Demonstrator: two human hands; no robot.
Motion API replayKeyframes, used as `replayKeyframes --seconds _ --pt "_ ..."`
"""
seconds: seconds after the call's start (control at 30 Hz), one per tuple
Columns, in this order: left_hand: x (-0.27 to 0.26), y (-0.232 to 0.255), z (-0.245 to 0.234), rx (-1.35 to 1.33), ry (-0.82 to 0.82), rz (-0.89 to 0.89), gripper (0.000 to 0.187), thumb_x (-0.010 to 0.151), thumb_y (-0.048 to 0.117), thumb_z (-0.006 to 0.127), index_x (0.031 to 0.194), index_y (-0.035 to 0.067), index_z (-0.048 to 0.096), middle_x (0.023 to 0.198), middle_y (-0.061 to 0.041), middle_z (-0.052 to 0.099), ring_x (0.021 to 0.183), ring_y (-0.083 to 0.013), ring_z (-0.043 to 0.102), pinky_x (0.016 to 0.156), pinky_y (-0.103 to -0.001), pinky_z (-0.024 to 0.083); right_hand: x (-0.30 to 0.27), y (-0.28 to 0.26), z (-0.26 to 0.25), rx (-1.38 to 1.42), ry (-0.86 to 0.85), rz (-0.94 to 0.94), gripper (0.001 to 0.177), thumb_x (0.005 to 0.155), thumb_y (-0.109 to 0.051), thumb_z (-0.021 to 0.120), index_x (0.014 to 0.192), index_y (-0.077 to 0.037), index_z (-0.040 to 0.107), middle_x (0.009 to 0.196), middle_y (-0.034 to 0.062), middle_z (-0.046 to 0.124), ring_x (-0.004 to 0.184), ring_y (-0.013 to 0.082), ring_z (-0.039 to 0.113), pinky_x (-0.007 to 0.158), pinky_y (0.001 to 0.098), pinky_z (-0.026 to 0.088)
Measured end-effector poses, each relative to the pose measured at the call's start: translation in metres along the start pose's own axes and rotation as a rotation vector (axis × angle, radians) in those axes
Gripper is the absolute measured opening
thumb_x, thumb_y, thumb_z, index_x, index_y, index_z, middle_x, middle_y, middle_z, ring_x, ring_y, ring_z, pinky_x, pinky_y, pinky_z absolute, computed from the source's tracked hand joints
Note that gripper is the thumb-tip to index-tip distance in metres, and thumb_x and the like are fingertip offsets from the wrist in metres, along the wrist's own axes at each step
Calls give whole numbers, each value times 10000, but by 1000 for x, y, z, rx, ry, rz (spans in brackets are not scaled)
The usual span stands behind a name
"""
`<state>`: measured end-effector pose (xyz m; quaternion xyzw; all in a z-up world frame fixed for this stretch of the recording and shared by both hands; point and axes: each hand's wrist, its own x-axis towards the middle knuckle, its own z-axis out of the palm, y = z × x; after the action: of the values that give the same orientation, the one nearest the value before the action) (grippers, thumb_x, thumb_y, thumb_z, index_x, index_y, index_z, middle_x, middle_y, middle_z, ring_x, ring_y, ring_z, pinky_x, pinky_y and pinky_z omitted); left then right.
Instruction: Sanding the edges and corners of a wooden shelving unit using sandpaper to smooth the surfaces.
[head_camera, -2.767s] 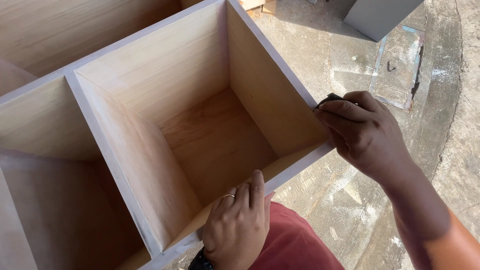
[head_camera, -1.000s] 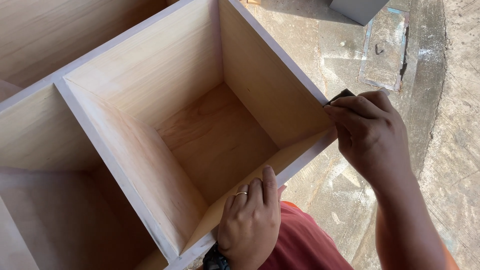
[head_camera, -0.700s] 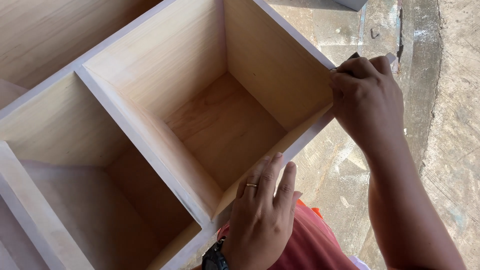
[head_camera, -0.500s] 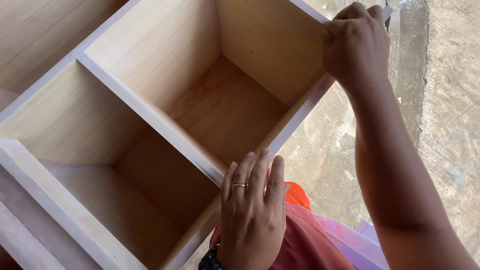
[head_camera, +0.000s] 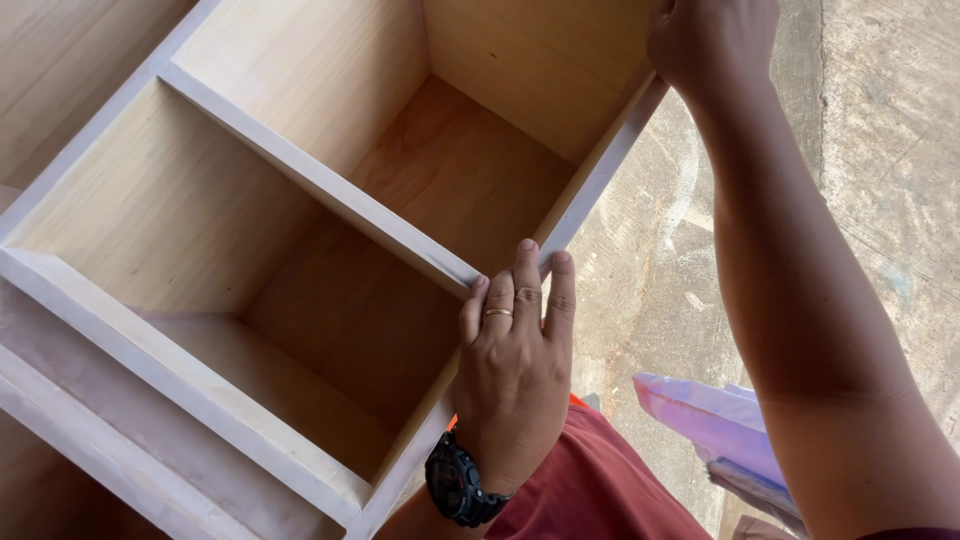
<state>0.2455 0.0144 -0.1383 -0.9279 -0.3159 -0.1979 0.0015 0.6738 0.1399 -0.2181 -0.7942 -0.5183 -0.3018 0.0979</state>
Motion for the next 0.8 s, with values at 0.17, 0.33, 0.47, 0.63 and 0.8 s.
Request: replayKeyframes --seconds 0.17,0.33,0.47,0.63,0.8 --pt "3 2 12 -3 78 -3 442 1096 2 512 1533 53 561 1531 -268 624 1226 -336 666 1131 -505 520 13 -17 -7 26 47 -47 172 969 -111 646 802 -139 679 712 146 636 694 413 584 529 526 458" --pt "3 2 21 -8 95 -2 450 1081 7 519 1525 51 580 1528 -275 630 1214 -343 673 1155 -526 504 11 -38 -30 137 -63 84 261 933 -92 594 869 -111 847 1053 80 780 1140 403 615 490 487 591" --pt "6 1 23 -3 90 9 473 1069 22 529 1540 45 566 1535 -268 625 1230 -337 676 1158 -520 498 21 -42 -33 141 -71 103 175 929 -33 677 880 -74 840 1073 47 707 996 385 557 362 435 498" --pt "8 5 25 23 111 22 449 1078 15 539 1525 30 576 1504 -293 642 1208 -346 679 1151 -510 508 10 -11 -27 278 3 -72 351 1018 -49 624 1213 -106 910 1173 56 780 960 339 603 861 392 541" --pt "7 4 29 -11 121 18 440 1070 8 528 1506 26 587 1497 -290 643 1189 -340 668 1141 -511 503 15 -9 -20 331 27 -30 370 1018 -12 595 1150 -132 919 1122 25 795 964 281 629 738 416 514"
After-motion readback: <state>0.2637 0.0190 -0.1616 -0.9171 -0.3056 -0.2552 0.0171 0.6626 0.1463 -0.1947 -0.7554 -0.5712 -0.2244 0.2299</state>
